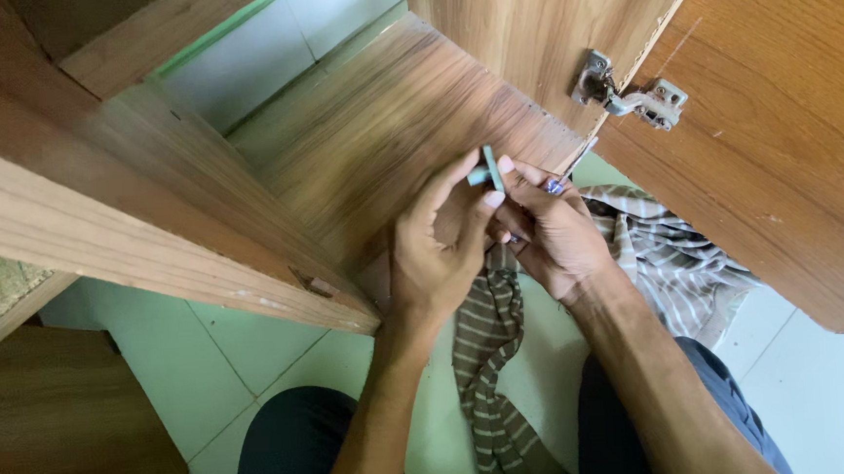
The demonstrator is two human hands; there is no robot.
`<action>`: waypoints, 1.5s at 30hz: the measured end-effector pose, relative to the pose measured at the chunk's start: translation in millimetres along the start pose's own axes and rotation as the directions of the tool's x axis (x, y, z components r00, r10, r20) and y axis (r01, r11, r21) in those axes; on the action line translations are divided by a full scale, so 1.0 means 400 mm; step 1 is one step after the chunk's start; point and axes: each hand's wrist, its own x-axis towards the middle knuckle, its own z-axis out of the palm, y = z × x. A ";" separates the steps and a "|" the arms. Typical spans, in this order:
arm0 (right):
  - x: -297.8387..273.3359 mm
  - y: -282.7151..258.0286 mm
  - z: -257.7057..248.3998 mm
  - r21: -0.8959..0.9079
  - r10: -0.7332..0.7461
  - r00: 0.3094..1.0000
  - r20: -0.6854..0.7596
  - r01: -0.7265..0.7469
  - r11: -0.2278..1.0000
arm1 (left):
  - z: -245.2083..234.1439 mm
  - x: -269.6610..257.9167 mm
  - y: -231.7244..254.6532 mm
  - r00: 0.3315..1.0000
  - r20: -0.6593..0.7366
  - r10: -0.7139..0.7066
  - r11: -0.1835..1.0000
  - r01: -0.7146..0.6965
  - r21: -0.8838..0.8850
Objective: The person sits on the floor and uses a screwdriver to adjust and tighten screws on a cabinet hinge. They repeatedly reposition the hinge and turn the screwdriver to secure it to the cabinet door.
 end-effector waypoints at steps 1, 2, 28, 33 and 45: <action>-0.001 -0.002 0.004 -0.020 -0.011 1.000 0.026 0.012 1.000 | 0.000 -0.003 -0.004 0.998 -0.017 -0.059 0.998 0.058 -0.023; -0.004 -0.006 0.008 -0.057 -0.018 1.000 0.010 0.019 0.998 | -0.002 -0.003 -0.009 1.000 -0.030 -0.010 1.000 0.010 0.013; -0.035 -0.067 0.055 -0.536 0.086 0.990 -0.111 -0.132 0.833 | 0.000 -0.006 -0.049 0.967 -0.254 -0.017 0.975 0.072 0.210; -0.094 -0.108 0.066 -0.954 0.029 0.983 -0.180 -0.182 0.237 | -0.001 -0.004 -0.073 0.979 -0.178 -0.096 0.944 0.146 0.295; -0.111 -0.108 0.053 -0.977 -0.195 0.978 0.070 0.106 0.183 | 0.002 -0.014 -0.072 0.995 -0.102 -0.023 0.912 0.063 0.405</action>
